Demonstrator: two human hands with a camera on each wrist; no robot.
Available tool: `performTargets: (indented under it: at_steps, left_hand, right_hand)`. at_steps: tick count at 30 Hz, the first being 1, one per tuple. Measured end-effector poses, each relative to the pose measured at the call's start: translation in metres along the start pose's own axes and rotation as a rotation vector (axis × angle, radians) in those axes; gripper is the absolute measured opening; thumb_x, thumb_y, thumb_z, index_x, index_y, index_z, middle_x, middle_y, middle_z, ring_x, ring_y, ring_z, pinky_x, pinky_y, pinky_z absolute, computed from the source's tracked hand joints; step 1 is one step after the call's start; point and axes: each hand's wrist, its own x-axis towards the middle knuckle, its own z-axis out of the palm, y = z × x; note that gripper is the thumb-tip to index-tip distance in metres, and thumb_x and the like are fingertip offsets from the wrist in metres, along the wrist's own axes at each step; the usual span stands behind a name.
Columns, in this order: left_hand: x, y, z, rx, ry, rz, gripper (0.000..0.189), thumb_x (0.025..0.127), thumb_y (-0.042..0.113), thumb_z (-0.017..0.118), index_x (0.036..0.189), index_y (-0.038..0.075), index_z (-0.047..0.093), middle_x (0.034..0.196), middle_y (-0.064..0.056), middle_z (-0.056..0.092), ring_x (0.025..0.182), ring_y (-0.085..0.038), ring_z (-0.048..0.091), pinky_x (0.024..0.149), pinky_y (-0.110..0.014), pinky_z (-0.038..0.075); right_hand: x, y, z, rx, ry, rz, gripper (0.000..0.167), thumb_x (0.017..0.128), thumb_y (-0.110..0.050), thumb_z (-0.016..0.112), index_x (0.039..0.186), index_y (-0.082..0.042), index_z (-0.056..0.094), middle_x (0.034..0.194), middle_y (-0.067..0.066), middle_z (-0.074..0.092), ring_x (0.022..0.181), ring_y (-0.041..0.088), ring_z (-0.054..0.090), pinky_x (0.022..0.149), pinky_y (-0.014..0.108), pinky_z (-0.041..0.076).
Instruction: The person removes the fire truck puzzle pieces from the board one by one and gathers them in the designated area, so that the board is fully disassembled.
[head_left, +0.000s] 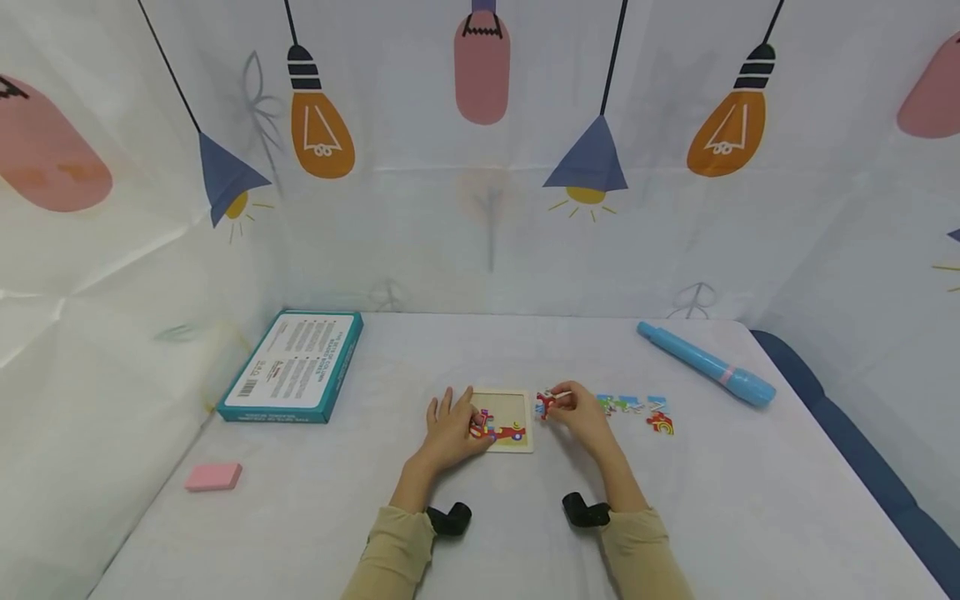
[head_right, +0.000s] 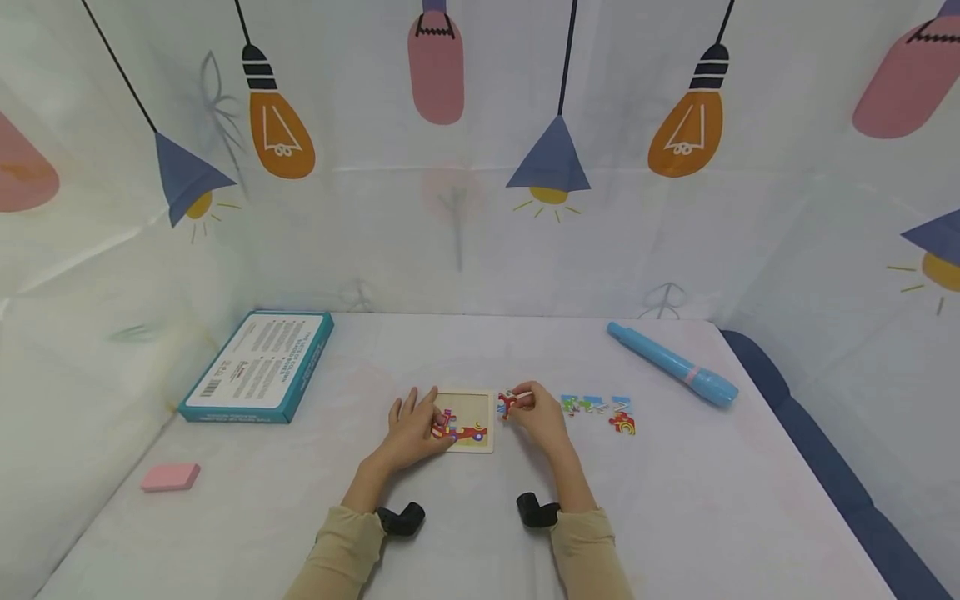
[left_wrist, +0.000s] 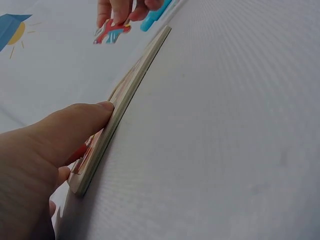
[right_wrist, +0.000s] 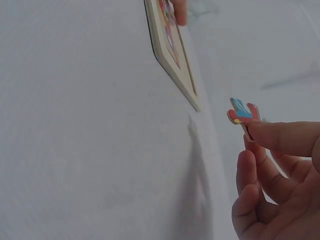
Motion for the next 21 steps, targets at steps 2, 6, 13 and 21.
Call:
performTargets:
  at_steps: [2,6,13,21]
  left_hand:
    - [0.0,0.0,0.0,0.004,-0.002,-0.002,0.031,0.072,0.035,0.075,0.079,0.016,0.051,0.144,-0.019,0.036,0.135,-0.046,0.017,0.104,-0.06,0.006]
    - [0.0,0.0,0.0,0.009,-0.007,-0.008,0.03,0.073,0.036,0.074,0.079,0.017,0.052,0.144,-0.018,0.036,0.135,-0.046,0.016,0.104,-0.06,0.005]
    - [-0.001,0.003,-0.004,0.019,-0.016,-0.027,0.029,0.075,0.038,0.073,0.08,0.018,0.053,0.146,-0.015,0.034,0.136,-0.045,0.014,0.104,-0.06,0.005]
    - [-0.003,0.004,-0.004,0.018,-0.019,-0.023,0.03,0.075,0.038,0.073,0.079,0.018,0.051,0.146,-0.015,0.034,0.136,-0.045,0.015,0.104,-0.061,0.004]
  right_hand:
    - [-0.002,0.003,-0.009,0.004,0.006,0.021,0.028,0.083,-0.005,0.064,0.11,-0.002,0.056,0.091,0.011,0.06,0.079,0.02,0.055,0.063,0.027,0.043]
    - [-0.006,0.012,-0.03,-0.006,0.028,0.036,0.029,0.084,-0.005,0.062,0.112,0.0,0.054,0.093,0.014,0.06,0.083,0.021,0.056,0.063,0.027,0.043]
    - [-0.018,0.025,-0.068,-0.029,0.033,0.116,0.034,0.085,-0.003,0.059,0.116,0.005,0.051,0.091,0.015,0.058,0.079,0.021,0.053,0.062,0.027,0.043]
    - [-0.03,0.039,-0.092,-0.144,0.077,0.191,0.036,0.083,-0.006,0.056,0.116,0.009,0.052,0.097,0.023,0.055,0.085,0.029,0.05,0.063,0.027,0.04]
